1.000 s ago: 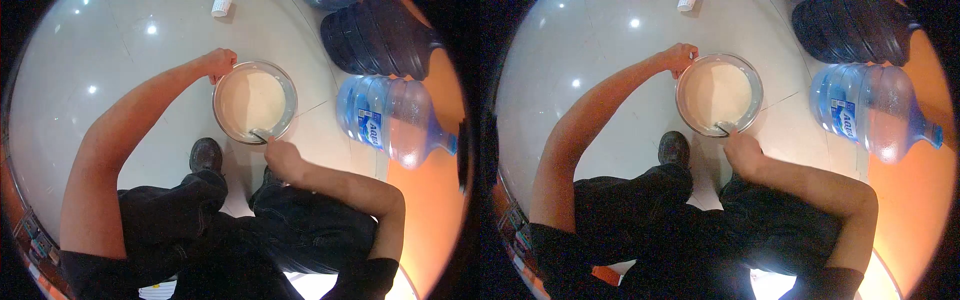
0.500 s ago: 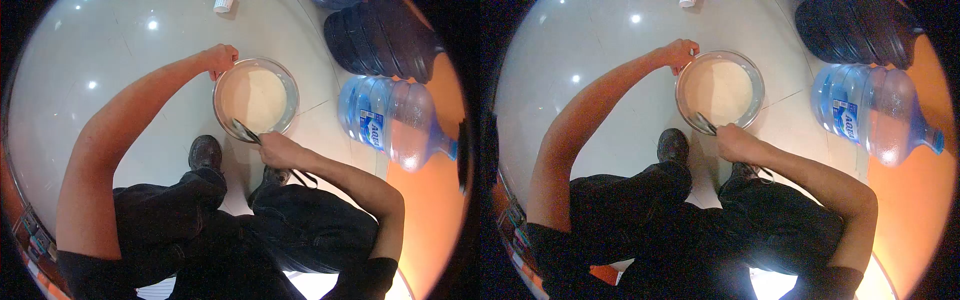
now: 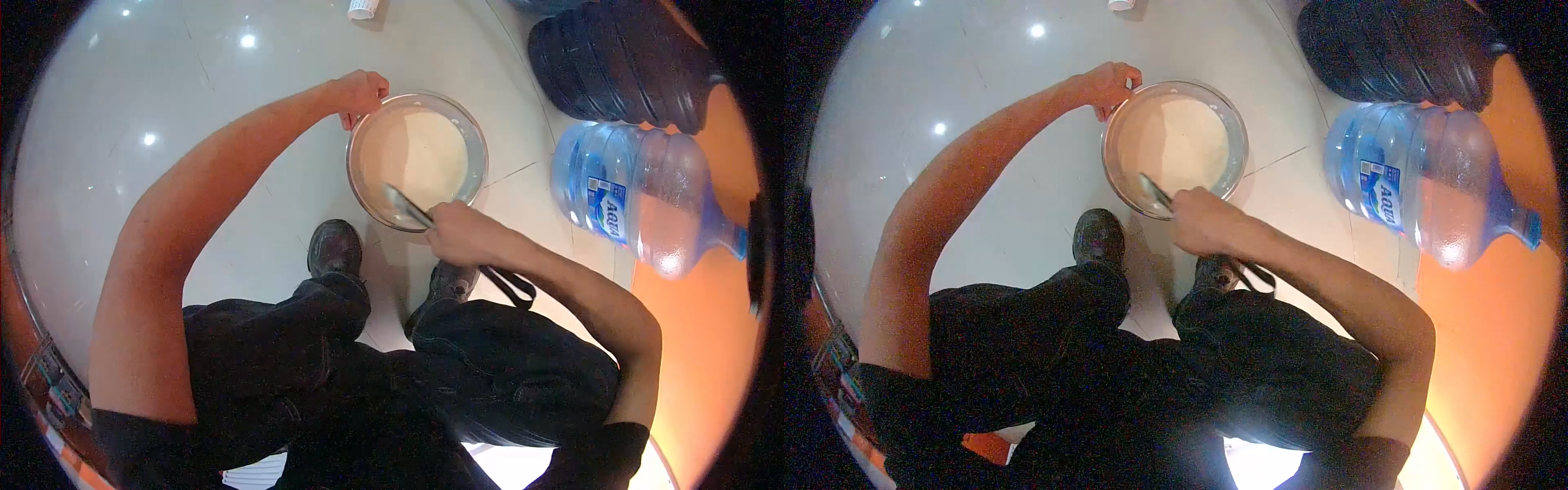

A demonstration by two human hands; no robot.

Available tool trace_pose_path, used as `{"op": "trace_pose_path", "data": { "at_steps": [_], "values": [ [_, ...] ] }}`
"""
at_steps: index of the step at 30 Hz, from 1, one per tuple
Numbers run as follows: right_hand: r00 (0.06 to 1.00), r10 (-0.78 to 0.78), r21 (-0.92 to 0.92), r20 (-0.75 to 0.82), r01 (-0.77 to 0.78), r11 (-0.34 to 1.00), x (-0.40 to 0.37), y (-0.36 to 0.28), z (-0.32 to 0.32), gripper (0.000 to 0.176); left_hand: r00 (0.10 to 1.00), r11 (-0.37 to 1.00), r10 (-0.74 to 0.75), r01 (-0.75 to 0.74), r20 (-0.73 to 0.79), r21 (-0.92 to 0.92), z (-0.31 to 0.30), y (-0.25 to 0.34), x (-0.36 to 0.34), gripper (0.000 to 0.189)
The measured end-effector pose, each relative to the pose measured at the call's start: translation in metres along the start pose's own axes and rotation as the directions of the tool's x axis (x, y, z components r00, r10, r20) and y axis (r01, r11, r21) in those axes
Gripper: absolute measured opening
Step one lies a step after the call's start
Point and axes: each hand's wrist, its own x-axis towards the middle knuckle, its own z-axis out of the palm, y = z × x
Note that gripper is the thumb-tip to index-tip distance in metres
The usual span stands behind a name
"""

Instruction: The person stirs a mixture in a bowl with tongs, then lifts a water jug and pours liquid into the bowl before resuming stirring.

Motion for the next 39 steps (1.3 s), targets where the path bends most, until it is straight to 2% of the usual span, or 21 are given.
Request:
{"op": "trace_pose_path", "data": {
  "at_steps": [4,6,8,10,11,13,16,19,21,23,27,29,30,32,34,35,36,37,38,39],
  "values": [
    [1.0,-0.022,0.014,0.014,0.021,1.0,0.01,-0.006,0.016,0.028,0.998,0.999,0.046,-0.046,-0.03,0.008,0.003,-0.003,0.004,0.018],
    [0.994,-0.108,-0.023,-0.013,0.108,0.994,0.006,-0.007,0.024,0.026,0.998,0.998,0.063,-0.063,-0.031,-0.03,0.001,-0.003,-0.001,0.022],
    [0.996,-0.087,-0.021,0.013,0.087,0.996,-0.001,-0.006,0.019,0.024,0.999,0.999,0.048,-0.048,-0.022,-0.02,0.0,0.0,-0.004,0.02],
    [0.998,0.035,0.008,0.049,-0.035,0.999,-0.003,0.001,0.01,0.022,0.999,0.999,0.035,-0.035,-0.016,-0.008,-0.001,0.0,-0.002,0.019],
    [0.998,0.032,0.006,0.049,-0.032,0.999,-0.002,0.008,0.008,0.022,0.999,0.999,0.047,-0.047,-0.016,-0.009,-0.001,0.0,-0.001,0.019],
    [0.987,0.105,-0.177,0.124,-0.082,0.981,0.002,0.019,0.006,0.024,0.998,0.998,0.055,-0.056,-0.013,-0.013,0.0,-0.003,-0.002,0.019],
    [0.988,0.102,-0.232,0.115,-0.073,0.97,0.008,0.021,0.003,0.023,0.999,0.999,0.036,-0.037,-0.014,-0.023,0.001,0.0,-0.002,0.02],
    [0.98,0.033,-0.184,0.195,0.004,0.983,0.014,-0.005,-0.006,0.023,1.0,1.0,0.02,-0.02,-0.006,-0.008,0.0,-0.002,0.002,0.018],
    [0.959,0.162,-0.079,0.231,-0.147,0.986,0.025,-0.02,-0.004,0.025,0.999,0.999,0.052,-0.052,-0.004,0.0,0.002,-0.006,0.007,0.017],
    [0.972,0.144,0.065,0.186,-0.159,0.985,0.03,-0.03,-0.009,0.028,0.999,0.999,0.041,-0.041,-0.003,-0.016,0.001,0.001,-0.001,0.017],
    [0.975,0.152,0.161,0.162,-0.178,0.971,0.044,-0.032,-0.013,0.032,0.999,1.0,0.03,-0.03,0.018,0.003,0.001,0.001,0.003,0.017],
    [0.984,0.178,0.257,-0.006,-0.171,0.951,0.051,-0.026,-0.009,0.032,0.999,1.0,0.022,-0.022,0.025,-0.001,-0.001,0.001,0.003,0.018],
    [0.984,0.178,0.259,-0.007,-0.17,0.951,0.055,-0.02,-0.007,0.032,0.999,1.0,0.014,-0.014,0.032,-0.011,-0.001,0.0,0.003,0.018],
    [0.995,0.031,0.019,-0.098,-0.029,0.999,0.061,-0.002,-0.005,0.032,0.999,0.999,0.006,-0.004,0.049,-0.034,-0.002,0.001,0.003,0.02],
    [0.986,0.007,-0.031,-0.166,-0.013,0.999,0.067,0.014,-0.006,0.031,0.998,0.998,-0.001,0.005,0.064,-0.057,-0.001,-0.021,0.021,0.024],
    [0.973,-0.02,-0.08,-0.229,0.002,0.997,0.069,0.02,-0.01,0.03,0.965,0.969,0.248,-0.248,0.087,-0.016,0.005,-0.057,0.052,0.022],
    [0.972,-0.023,-0.081,-0.232,0.004,0.997,0.068,0.022,-0.018,0.03,0.869,0.874,0.479,-0.485,0.121,0.02,0.007,-0.076,0.069,0.021],
    [0.987,0.036,-0.017,-0.158,-0.039,0.999,0.067,0.024,-0.03,0.029,0.87,0.874,0.479,-0.485,0.118,0.024,0.003,-0.051,0.046,0.021],
    [0.993,0.09,0.044,-0.079,-0.087,0.995,0.065,0.024,-0.038,0.028,0.969,0.972,0.235,-0.235,0.074,-0.007,0.001,-0.023,0.023,0.021],
    [0.989,0.102,0.049,-0.111,-0.097,0.994,0.065,0.028,-0.041,0.026,0.999,0.998,-0.027,0.029,0.039,-0.048,-0.001,-0.002,0.005,0.02]
  ]
}}
